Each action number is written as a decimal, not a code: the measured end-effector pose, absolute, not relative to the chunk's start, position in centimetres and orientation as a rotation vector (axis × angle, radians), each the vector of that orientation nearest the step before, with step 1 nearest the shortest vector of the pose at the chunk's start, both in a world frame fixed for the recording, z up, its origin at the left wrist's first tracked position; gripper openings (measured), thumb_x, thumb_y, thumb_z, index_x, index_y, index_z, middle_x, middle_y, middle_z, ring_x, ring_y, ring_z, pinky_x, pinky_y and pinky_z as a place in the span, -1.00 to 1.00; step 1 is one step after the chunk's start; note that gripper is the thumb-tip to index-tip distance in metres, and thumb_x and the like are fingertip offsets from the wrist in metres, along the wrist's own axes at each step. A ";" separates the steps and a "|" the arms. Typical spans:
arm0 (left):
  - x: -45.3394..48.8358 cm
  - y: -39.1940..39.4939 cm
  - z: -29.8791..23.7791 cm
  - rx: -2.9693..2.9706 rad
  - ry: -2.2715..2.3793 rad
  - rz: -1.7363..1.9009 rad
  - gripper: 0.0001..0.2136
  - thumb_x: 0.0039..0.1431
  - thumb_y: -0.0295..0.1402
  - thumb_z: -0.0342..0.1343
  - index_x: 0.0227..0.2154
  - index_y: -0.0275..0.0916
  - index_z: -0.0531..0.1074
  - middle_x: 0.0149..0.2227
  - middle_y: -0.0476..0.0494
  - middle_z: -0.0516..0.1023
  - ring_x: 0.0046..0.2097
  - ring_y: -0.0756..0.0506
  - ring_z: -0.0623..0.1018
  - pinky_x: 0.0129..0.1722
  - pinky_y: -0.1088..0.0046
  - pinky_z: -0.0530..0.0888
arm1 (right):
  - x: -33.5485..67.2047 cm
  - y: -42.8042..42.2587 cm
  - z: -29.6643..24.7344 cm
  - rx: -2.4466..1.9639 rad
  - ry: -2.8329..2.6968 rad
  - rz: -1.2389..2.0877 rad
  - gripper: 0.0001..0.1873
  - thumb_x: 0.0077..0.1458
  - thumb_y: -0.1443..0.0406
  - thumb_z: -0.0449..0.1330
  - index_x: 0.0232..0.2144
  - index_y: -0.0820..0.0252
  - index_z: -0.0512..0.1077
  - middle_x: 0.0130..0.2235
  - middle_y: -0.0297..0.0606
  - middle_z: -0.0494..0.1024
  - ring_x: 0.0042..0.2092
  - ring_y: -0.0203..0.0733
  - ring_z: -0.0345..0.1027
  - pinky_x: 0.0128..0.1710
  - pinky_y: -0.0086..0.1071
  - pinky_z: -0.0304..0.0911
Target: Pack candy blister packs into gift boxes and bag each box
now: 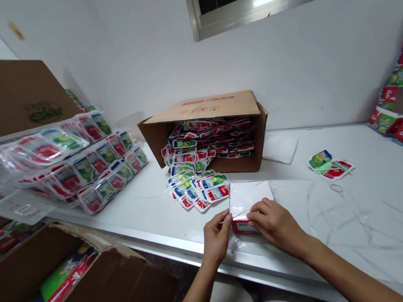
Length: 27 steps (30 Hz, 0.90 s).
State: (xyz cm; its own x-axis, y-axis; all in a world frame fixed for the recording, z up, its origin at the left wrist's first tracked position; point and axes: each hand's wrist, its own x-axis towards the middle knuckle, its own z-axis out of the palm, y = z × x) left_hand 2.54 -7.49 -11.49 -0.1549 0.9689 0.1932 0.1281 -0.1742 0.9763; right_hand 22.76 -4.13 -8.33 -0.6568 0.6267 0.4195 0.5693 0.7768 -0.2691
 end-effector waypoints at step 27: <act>1.5 -8.8 -14.1 1.730 1.745 1.459 -0.81 0.28 -0.36 -0.03 -0.17 -0.21 0.48 -0.41 -0.07 0.54 -0.36 -0.07 0.54 -0.31 0.45 0.43 | 18.3 -3.6 -6.3 -1.118 -2.681 0.045 -0.73 0.22 0.16 0.09 -0.08 0.12 0.35 -0.12 -0.13 0.43 -0.10 -0.02 0.33 -0.26 -0.27 0.31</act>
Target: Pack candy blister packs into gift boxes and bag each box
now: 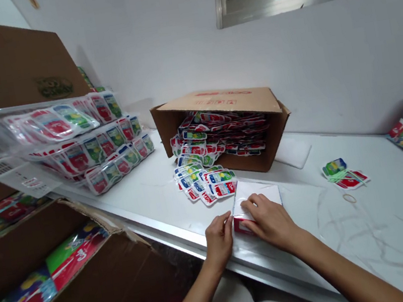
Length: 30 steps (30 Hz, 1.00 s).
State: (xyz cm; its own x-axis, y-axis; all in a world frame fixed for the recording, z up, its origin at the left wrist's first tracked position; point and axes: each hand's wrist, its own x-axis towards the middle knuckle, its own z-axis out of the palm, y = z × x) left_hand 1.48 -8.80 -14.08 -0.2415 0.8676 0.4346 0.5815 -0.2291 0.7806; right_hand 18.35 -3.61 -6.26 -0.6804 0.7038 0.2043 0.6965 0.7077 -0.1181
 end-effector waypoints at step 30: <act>3.0 -8.4 -12.7 1.823 1.586 1.194 -0.60 0.24 -0.30 0.07 0.13 -0.20 0.31 -0.02 -0.17 0.58 -0.02 -0.17 0.58 -0.05 0.36 0.49 | 25.2 -6.4 -13.0 -1.644 -2.200 0.141 -0.59 0.29 0.00 -0.07 -0.31 0.16 0.38 -0.47 -0.24 0.58 -0.43 -0.09 0.50 -0.47 -0.36 0.24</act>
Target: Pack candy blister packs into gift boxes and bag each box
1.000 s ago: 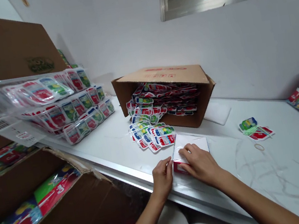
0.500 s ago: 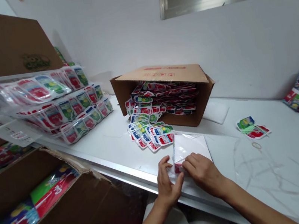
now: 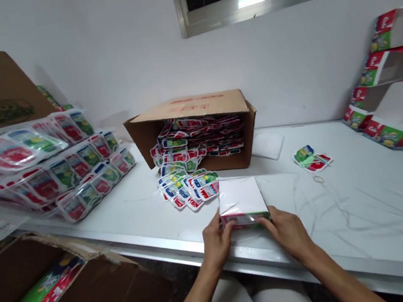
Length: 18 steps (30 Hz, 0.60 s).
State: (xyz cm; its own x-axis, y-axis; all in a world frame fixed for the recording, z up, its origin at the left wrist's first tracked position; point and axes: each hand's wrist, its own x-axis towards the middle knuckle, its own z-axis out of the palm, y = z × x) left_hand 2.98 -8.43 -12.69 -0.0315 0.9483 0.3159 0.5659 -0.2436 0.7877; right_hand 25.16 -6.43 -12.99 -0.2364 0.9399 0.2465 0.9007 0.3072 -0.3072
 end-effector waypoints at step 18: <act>3.5 -7.8 -11.8 1.817 2.101 0.840 -0.52 0.15 -0.08 0.14 0.06 -0.24 0.33 -0.38 -0.10 0.58 -0.29 -0.17 0.59 -0.30 0.42 0.39 | 24.9 -7.5 -13.1 -1.660 -2.083 -0.134 -0.62 0.26 0.00 -0.02 -0.34 0.13 0.39 -0.40 -0.28 0.55 -0.36 -0.15 0.46 -0.50 -0.40 0.06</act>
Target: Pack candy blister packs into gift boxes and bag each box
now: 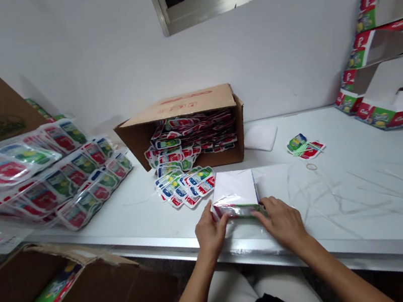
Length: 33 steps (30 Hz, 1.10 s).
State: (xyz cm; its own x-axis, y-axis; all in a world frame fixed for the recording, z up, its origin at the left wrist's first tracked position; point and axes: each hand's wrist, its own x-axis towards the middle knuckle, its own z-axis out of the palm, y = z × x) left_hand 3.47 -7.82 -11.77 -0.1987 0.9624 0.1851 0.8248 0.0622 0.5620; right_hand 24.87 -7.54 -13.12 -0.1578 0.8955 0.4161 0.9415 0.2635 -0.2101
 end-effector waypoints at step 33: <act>2.1 -16.0 -12.2 0.773 1.503 0.975 -0.65 0.19 -0.32 -0.10 -0.50 -0.32 0.55 -0.53 -0.11 0.55 -0.45 -0.08 0.53 -0.34 0.34 0.51 | 16.0 -11.5 -13.8 -1.130 -2.239 0.958 -0.70 0.14 0.08 0.02 -0.48 0.05 0.43 -0.42 -0.24 0.55 -0.37 -0.08 0.46 -0.37 -0.26 0.36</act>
State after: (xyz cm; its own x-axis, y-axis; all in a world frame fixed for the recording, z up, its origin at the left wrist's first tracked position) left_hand 2.15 -16.00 -12.19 -0.1558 0.8824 -0.4439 -0.0459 0.4425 0.8956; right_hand 16.02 -11.52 -13.81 -0.5613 0.8235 0.0827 0.5091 0.4223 -0.7500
